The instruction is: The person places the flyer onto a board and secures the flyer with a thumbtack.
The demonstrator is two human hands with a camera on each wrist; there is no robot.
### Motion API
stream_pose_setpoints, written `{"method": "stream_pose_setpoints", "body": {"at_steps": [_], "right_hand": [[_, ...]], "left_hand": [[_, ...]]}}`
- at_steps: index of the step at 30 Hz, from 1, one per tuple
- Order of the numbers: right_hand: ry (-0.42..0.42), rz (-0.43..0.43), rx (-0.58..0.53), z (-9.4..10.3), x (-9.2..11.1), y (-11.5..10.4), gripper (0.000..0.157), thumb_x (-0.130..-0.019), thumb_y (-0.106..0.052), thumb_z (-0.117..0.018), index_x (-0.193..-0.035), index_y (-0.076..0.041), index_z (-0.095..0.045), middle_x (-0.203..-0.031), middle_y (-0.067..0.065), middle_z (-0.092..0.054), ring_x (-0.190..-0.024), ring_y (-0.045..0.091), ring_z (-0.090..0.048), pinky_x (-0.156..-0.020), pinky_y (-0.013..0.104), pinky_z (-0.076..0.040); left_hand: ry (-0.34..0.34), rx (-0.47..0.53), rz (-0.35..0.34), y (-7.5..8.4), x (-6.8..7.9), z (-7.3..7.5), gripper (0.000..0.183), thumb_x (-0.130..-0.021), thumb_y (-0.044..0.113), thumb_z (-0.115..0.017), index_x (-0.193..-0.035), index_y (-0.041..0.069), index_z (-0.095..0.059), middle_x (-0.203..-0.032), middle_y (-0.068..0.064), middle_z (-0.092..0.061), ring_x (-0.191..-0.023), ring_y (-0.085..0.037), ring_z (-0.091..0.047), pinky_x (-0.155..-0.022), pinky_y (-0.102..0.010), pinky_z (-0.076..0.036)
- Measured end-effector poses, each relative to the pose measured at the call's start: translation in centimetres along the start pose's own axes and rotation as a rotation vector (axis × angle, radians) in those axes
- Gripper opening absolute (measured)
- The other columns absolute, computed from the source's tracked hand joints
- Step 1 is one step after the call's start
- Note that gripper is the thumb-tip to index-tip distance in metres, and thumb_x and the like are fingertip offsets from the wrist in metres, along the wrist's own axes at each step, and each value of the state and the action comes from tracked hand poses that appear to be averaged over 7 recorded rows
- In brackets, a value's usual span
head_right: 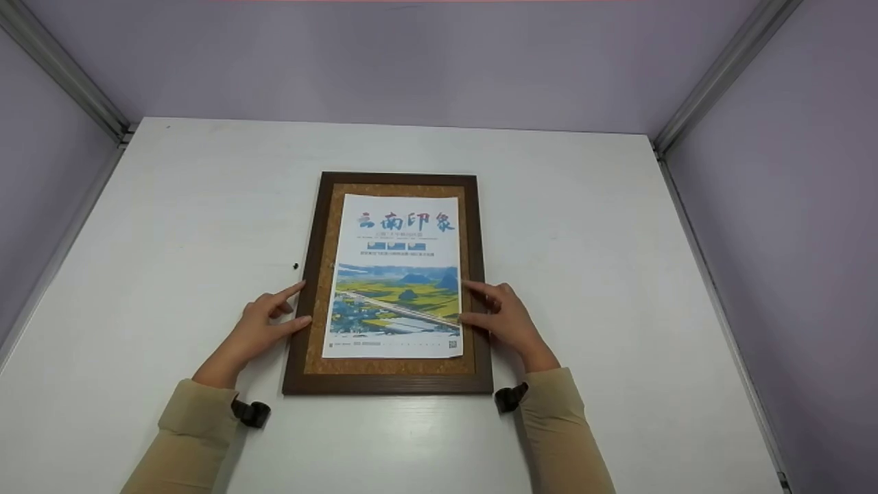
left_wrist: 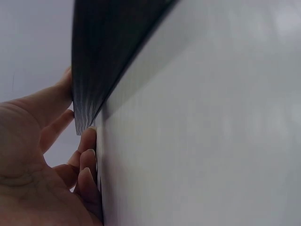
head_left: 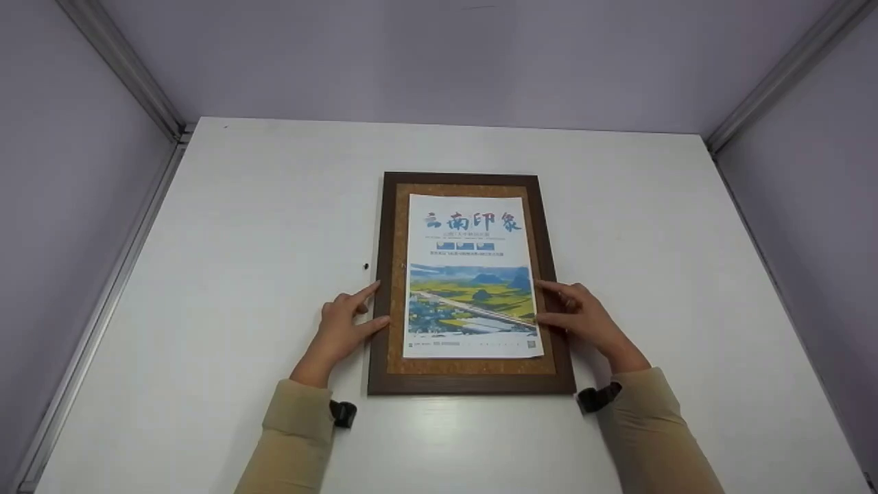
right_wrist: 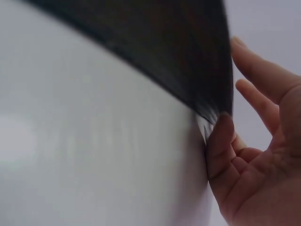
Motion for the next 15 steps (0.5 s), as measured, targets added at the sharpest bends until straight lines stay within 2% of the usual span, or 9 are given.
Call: {"method": "stream_pose_setpoints", "body": {"at_steps": [3, 8, 15], "right_hand": [[-0.018, 0.032, 0.037, -0.07, -0.17, -0.02, 0.064, -0.085, -0.035, -0.078, -0.144, -0.025, -0.054, -0.109, 0.013, -0.048, -0.097, 0.023, -0.036, -0.084, 0.037, -0.032], [-0.040, 0.013, 0.069, 0.10, -0.50, -0.09, 0.064, -0.087, -0.038, -0.076, -0.145, -0.027, -0.053, -0.104, 0.010, -0.046, -0.095, 0.023, -0.036, -0.081, 0.037, -0.032], [-0.094, -0.003, 0.127, 0.16, -0.82, -0.59, 0.075, -0.084, -0.045, -0.076, -0.150, -0.027, -0.045, -0.107, 0.013, -0.047, -0.095, 0.025, -0.037, -0.080, 0.038, -0.032]], "left_hand": [[-0.004, 0.003, 0.017, -0.04, 0.05, 0.02, 0.068, -0.091, 0.033, -0.072, -0.151, 0.021, -0.043, -0.117, -0.018, -0.056, -0.110, -0.032, -0.043, -0.096, -0.050, -0.042], [-0.010, 0.009, 0.023, -0.07, 0.03, -0.02, 0.068, -0.092, 0.034, -0.071, -0.151, 0.022, -0.042, -0.118, -0.018, -0.057, -0.110, -0.032, -0.043, -0.096, -0.050, -0.042], [-0.005, -0.002, 0.016, -0.04, 0.02, 0.04, 0.068, -0.091, 0.034, -0.072, -0.151, 0.021, -0.043, -0.117, -0.018, -0.057, -0.108, -0.031, -0.043, -0.094, -0.049, -0.041]]}}
Point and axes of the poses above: each hand's wrist, its own x-axis away from the middle knuckle, its own z-axis out of the back of the hand, y = z × x, the point moved 1 cm from there along -x, towards the middle knuckle
